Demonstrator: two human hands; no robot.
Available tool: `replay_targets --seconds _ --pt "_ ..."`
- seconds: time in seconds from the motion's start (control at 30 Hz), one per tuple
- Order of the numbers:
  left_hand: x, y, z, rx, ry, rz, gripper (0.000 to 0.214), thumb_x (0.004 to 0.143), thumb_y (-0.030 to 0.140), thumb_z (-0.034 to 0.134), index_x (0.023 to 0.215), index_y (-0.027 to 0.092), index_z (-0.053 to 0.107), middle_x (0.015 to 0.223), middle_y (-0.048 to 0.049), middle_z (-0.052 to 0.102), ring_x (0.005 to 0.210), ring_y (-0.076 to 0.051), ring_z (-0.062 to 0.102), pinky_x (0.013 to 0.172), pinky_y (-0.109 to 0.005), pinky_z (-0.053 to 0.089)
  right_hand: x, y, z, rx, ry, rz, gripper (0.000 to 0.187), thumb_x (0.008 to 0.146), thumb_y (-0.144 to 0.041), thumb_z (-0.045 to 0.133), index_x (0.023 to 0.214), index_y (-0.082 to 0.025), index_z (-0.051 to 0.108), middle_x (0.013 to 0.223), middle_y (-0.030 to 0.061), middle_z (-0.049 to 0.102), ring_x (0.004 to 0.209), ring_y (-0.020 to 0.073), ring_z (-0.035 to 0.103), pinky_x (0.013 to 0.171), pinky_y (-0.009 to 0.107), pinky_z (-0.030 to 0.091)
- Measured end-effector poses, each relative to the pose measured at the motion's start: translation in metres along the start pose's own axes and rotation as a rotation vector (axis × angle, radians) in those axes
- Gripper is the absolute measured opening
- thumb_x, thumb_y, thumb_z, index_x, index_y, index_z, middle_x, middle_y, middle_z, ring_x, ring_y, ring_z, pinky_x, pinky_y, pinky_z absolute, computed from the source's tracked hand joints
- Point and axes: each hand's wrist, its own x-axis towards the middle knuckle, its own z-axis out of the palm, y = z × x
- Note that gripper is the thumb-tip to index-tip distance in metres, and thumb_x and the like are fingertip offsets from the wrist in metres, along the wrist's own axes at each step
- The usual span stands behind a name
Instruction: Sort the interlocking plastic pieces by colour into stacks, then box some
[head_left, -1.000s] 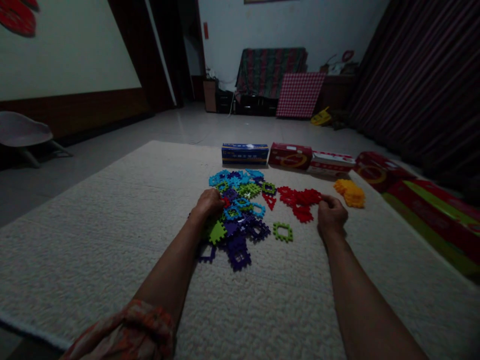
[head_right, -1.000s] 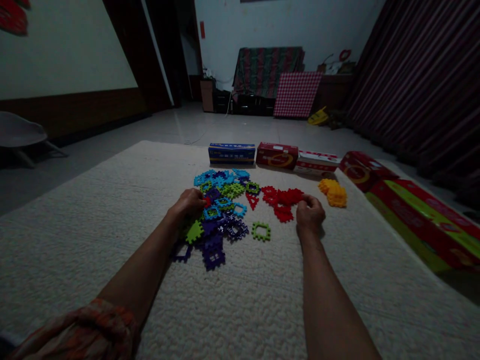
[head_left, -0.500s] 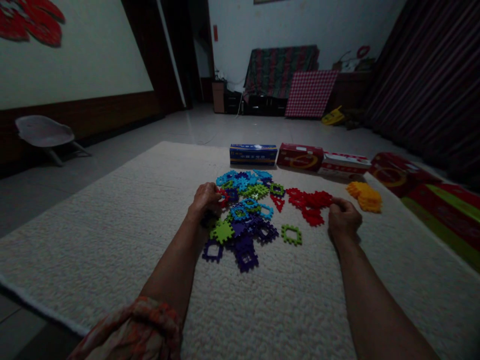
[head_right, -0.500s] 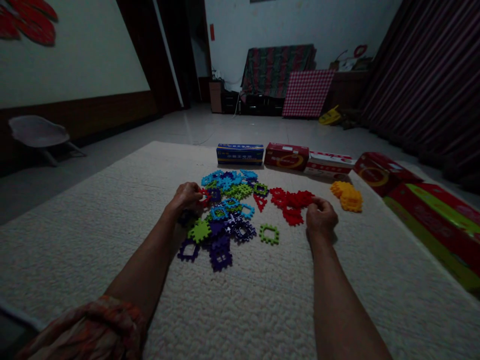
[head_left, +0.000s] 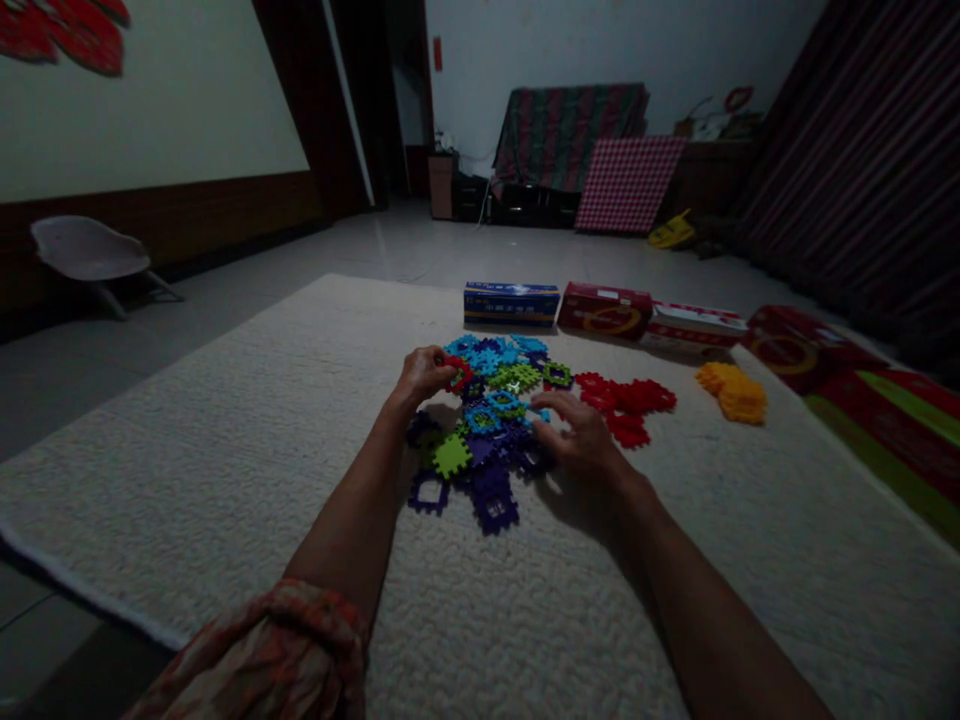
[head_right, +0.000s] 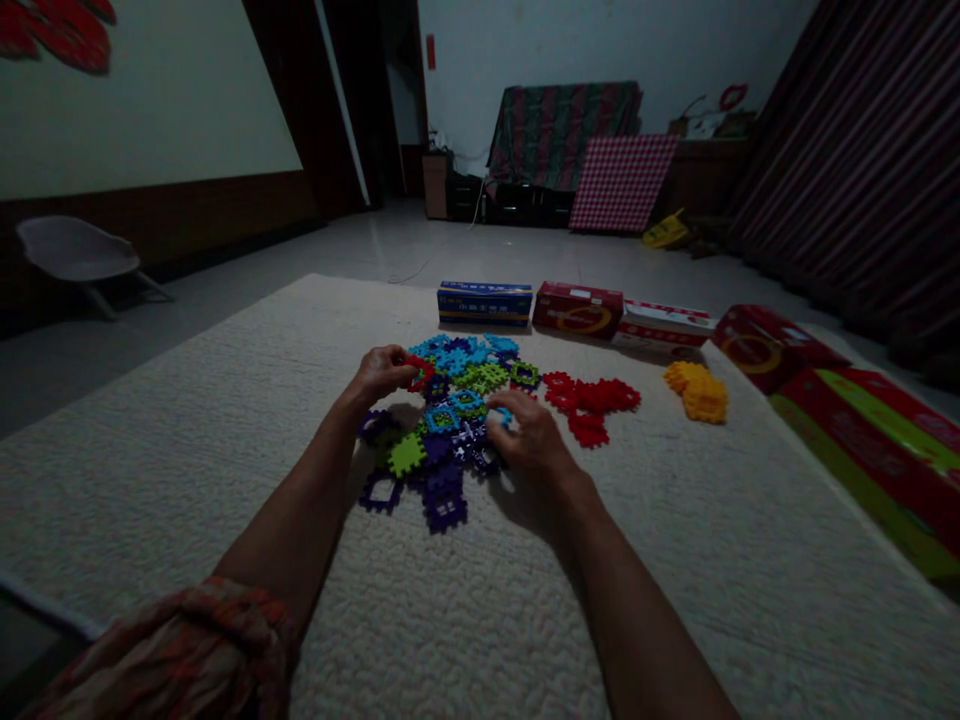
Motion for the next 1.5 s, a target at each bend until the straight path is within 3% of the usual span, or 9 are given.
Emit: replay_targets --seconds 0.13,0.37,0.53,0.63,0.73,1.03,1.27,1.37,1.5 --pt "0.006 -0.012 0.0 0.006 0.04 -0.02 0.015 0.074 0.02 0.067 0.088 0.016 0.073 0.067 -0.0013 0.07 0.065 -0.014 0.064 0.062 -0.024 0.046 -0.004 -0.033 0.034 -0.045 -0.255 -0.092 0.039 0.087 -0.034 0.067 0.123 -0.02 0.066 0.136 0.0144 0.063 0.126 0.0288 0.057 0.108 0.049 0.046" --pt "0.015 -0.023 -0.004 -0.093 0.283 -0.056 0.012 0.073 0.02 0.067 0.084 0.018 0.071 0.077 -0.0022 0.073 0.072 -0.016 0.067 0.067 -0.024 0.049 -0.01 -0.037 0.052 -0.077 -0.314 -0.154 0.042 0.089 -0.031 0.064 0.13 -0.02 0.062 0.15 0.0152 0.053 0.14 0.0327 0.046 0.113 0.059 0.038" --pt "0.002 -0.001 0.008 -0.417 0.021 -0.088 0.007 0.069 0.019 0.067 0.076 0.016 0.065 0.058 0.0035 0.06 0.051 -0.011 0.056 0.052 -0.022 0.042 -0.003 -0.033 0.053 0.077 -0.105 -0.061 0.039 0.092 -0.034 0.059 0.128 -0.022 0.062 0.14 0.0145 0.061 0.132 0.0297 0.054 0.111 0.054 0.042" --pt "-0.012 0.019 0.021 -0.512 -0.187 -0.013 0.005 0.068 0.017 0.066 0.071 0.016 0.062 0.056 0.0046 0.058 0.048 -0.008 0.05 0.051 -0.021 0.04 0.003 -0.031 0.051 0.183 0.122 0.16 0.042 0.091 -0.039 0.057 0.129 -0.021 0.059 0.133 0.0156 0.064 0.122 0.0294 0.061 0.103 0.051 0.05" --pt "-0.026 0.036 0.038 -0.501 -0.319 0.05 0.004 0.067 0.016 0.064 0.07 0.016 0.062 0.056 0.005 0.058 0.049 -0.009 0.05 0.051 -0.021 0.04 0.007 -0.029 0.048 0.367 0.21 0.407 0.057 0.085 -0.049 0.063 0.134 -0.022 0.053 0.132 0.0159 0.063 0.114 0.0294 0.065 0.091 0.047 0.055" --pt "-0.042 0.04 0.066 -0.422 -0.354 0.094 0.007 0.068 0.02 0.066 0.074 0.017 0.064 0.058 0.0046 0.059 0.052 -0.01 0.053 0.05 -0.02 0.039 0.014 -0.024 0.04 0.706 0.317 0.72 0.062 0.067 -0.053 0.074 0.119 -0.023 0.06 0.111 0.0064 0.069 0.09 0.0207 0.067 0.071 0.032 0.056" --pt "-0.045 0.043 0.065 -0.49 -0.468 0.108 0.016 0.075 0.029 0.069 0.083 0.015 0.067 0.065 0.002 0.065 0.055 -0.011 0.057 0.052 -0.021 0.043 0.015 -0.019 0.028 0.72 0.291 0.744 0.045 0.065 -0.033 0.066 0.109 -0.022 0.062 0.079 -0.0021 0.067 0.064 0.0141 0.06 0.054 0.024 0.047" --pt "-0.048 0.044 0.067 -0.517 -0.503 0.136 0.016 0.078 0.029 0.067 0.086 0.016 0.069 0.066 0.0017 0.066 0.056 -0.011 0.059 0.055 -0.021 0.045 0.014 -0.016 0.021 0.749 0.283 0.736 0.045 0.064 -0.03 0.063 0.108 -0.021 0.062 0.083 -0.0002 0.069 0.065 0.0146 0.06 0.057 0.026 0.049" --pt "-0.05 0.044 0.076 -0.462 -0.402 0.157 0.016 0.081 0.028 0.065 0.089 0.016 0.072 0.067 0.0002 0.068 0.058 -0.012 0.061 0.057 -0.022 0.047 0.015 -0.016 0.018 0.864 0.257 0.73 0.049 0.064 -0.031 0.062 0.112 -0.021 0.061 0.093 0.003 0.071 0.073 0.0174 0.064 0.063 0.03 0.054"
